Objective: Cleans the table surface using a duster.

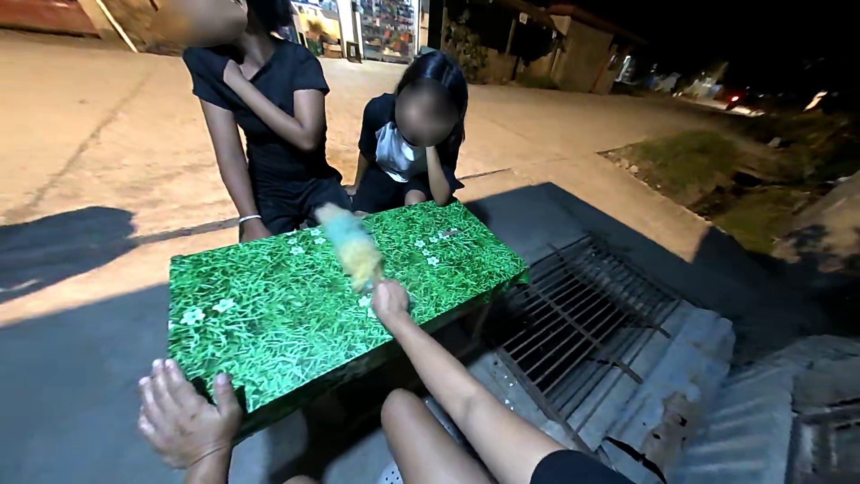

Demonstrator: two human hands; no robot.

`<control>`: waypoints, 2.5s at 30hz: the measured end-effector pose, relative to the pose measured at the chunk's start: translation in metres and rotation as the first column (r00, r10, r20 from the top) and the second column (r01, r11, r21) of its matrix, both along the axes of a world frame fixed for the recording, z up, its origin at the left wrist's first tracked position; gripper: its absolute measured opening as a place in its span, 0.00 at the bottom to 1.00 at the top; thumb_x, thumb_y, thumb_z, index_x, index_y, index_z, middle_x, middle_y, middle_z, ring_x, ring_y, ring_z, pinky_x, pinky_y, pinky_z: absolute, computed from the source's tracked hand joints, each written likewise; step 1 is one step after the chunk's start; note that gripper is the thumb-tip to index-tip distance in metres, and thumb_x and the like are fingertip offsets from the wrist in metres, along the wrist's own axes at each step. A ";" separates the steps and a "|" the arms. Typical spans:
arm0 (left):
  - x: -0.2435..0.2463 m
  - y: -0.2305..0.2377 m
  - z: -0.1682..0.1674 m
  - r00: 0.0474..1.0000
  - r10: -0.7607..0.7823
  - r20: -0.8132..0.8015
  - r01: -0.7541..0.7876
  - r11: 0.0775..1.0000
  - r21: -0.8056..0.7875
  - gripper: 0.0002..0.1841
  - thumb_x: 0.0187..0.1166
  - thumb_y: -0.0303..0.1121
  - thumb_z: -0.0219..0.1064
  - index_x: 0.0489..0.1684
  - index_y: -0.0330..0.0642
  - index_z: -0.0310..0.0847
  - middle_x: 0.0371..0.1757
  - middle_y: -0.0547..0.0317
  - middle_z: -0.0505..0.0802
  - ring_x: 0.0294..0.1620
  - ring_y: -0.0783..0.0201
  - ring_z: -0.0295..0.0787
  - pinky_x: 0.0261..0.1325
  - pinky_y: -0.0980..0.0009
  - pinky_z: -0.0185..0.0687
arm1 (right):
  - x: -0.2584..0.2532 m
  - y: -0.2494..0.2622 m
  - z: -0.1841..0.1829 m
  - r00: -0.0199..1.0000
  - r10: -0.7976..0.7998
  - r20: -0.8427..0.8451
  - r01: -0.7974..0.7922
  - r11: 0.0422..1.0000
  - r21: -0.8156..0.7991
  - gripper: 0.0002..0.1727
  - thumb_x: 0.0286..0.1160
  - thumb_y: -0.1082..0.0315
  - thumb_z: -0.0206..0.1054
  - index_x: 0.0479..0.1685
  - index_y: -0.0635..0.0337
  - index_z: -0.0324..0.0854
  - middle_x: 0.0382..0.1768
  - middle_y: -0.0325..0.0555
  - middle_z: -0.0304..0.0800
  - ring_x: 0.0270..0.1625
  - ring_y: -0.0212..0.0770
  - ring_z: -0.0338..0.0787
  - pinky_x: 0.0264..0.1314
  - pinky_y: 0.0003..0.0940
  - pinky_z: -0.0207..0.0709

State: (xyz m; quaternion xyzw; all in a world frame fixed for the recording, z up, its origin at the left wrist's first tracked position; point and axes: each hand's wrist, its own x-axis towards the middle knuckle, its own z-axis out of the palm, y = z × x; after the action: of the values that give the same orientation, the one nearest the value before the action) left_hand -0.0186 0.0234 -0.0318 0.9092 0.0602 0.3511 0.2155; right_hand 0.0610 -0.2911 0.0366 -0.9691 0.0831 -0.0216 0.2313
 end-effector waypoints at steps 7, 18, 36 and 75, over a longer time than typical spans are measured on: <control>-0.001 -0.003 0.005 1.000 0.001 0.004 -0.001 1.000 -0.014 0.44 0.86 0.64 0.37 0.94 0.39 0.53 0.93 0.41 0.63 0.94 0.39 0.53 0.91 0.40 0.45 | -0.017 0.052 0.010 0.679 0.733 0.046 -0.716 0.675 -0.181 0.21 0.93 0.57 0.53 0.70 0.55 0.85 0.59 0.57 0.93 0.68 0.58 0.89 0.74 0.59 0.75; -0.001 -0.007 0.015 0.997 0.043 -0.057 -0.045 0.998 -0.035 0.35 0.86 0.50 0.50 0.90 0.39 0.62 0.92 0.47 0.67 0.93 0.43 0.58 0.89 0.40 0.54 | 0.003 0.092 0.010 0.871 0.489 -0.043 -0.489 0.857 -0.164 0.27 0.94 0.48 0.45 0.72 0.52 0.82 0.59 0.62 0.92 0.64 0.65 0.91 0.66 0.67 0.80; 0.001 0.001 0.014 0.999 0.018 -0.045 -0.020 0.999 -0.032 0.39 0.87 0.57 0.39 0.93 0.42 0.59 0.95 0.52 0.62 0.96 0.48 0.52 0.92 0.42 0.46 | -0.056 0.059 0.009 0.585 0.802 0.117 -0.785 0.597 -0.166 0.17 0.84 0.57 0.65 0.62 0.53 0.92 0.47 0.61 0.97 0.51 0.69 0.95 0.54 0.75 0.81; -0.001 0.000 0.008 0.999 0.040 0.020 -0.040 0.999 0.005 0.39 0.88 0.58 0.38 0.90 0.38 0.63 0.92 0.50 0.67 0.94 0.47 0.57 0.92 0.42 0.47 | -0.044 0.061 -0.034 0.483 0.743 0.464 -0.695 0.647 -0.313 0.21 0.82 0.53 0.60 0.47 0.56 0.95 0.38 0.60 0.97 0.43 0.68 0.96 0.40 0.69 0.85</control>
State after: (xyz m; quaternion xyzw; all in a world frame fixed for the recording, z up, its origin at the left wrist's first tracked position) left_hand -0.0193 0.0230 -0.0234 0.9049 0.0753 0.3645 0.2064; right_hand 0.0170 -0.2302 0.0030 -0.8715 -0.4014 -0.2061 0.1922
